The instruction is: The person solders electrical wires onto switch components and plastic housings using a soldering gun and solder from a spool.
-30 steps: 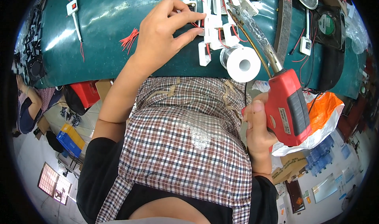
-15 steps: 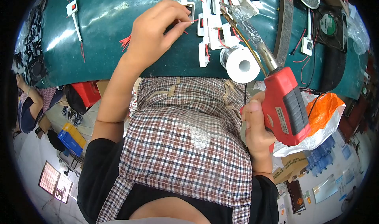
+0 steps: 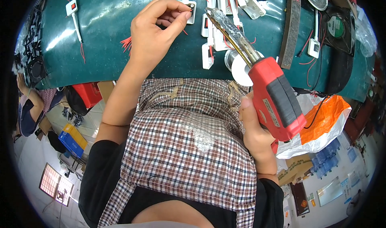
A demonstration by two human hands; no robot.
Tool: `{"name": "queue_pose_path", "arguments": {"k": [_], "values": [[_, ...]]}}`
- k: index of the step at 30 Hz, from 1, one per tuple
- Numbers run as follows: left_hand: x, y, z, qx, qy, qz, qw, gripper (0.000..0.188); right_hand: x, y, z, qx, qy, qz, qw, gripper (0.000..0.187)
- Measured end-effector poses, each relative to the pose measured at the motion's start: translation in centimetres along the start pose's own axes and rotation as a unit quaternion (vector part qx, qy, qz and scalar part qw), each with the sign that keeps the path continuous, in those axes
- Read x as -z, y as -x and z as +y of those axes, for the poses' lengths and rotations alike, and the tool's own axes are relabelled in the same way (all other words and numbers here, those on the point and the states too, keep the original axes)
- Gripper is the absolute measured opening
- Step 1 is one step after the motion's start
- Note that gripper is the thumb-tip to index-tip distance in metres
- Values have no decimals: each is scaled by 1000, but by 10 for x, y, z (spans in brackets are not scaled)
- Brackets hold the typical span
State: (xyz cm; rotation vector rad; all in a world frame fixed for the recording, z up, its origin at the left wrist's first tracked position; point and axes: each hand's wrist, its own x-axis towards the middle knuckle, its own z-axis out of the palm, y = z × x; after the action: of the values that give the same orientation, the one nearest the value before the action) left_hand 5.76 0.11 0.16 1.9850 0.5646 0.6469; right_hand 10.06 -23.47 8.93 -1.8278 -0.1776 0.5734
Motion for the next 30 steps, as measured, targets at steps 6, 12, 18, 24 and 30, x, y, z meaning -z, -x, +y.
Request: {"name": "queue_pose_path", "arguments": {"k": [6,12,18,24,30], "values": [[2,3,6,45,-39,17,998,11,5,0,0,-79,15,-30,996,21],[4,3,6,25,-42,4,999,10,-6,-2,1,-38,58,-27,997,17],[4,3,7,38,-24,-3,999,10,-8,-8,5,-30,62,-31,997,15],[4,3,4,13,-45,-6,999,11,-8,-10,5,-23,66,-39,997,14],[3,2,6,20,-38,-1,999,11,-11,-11,3,-34,67,-22,997,15]]}}
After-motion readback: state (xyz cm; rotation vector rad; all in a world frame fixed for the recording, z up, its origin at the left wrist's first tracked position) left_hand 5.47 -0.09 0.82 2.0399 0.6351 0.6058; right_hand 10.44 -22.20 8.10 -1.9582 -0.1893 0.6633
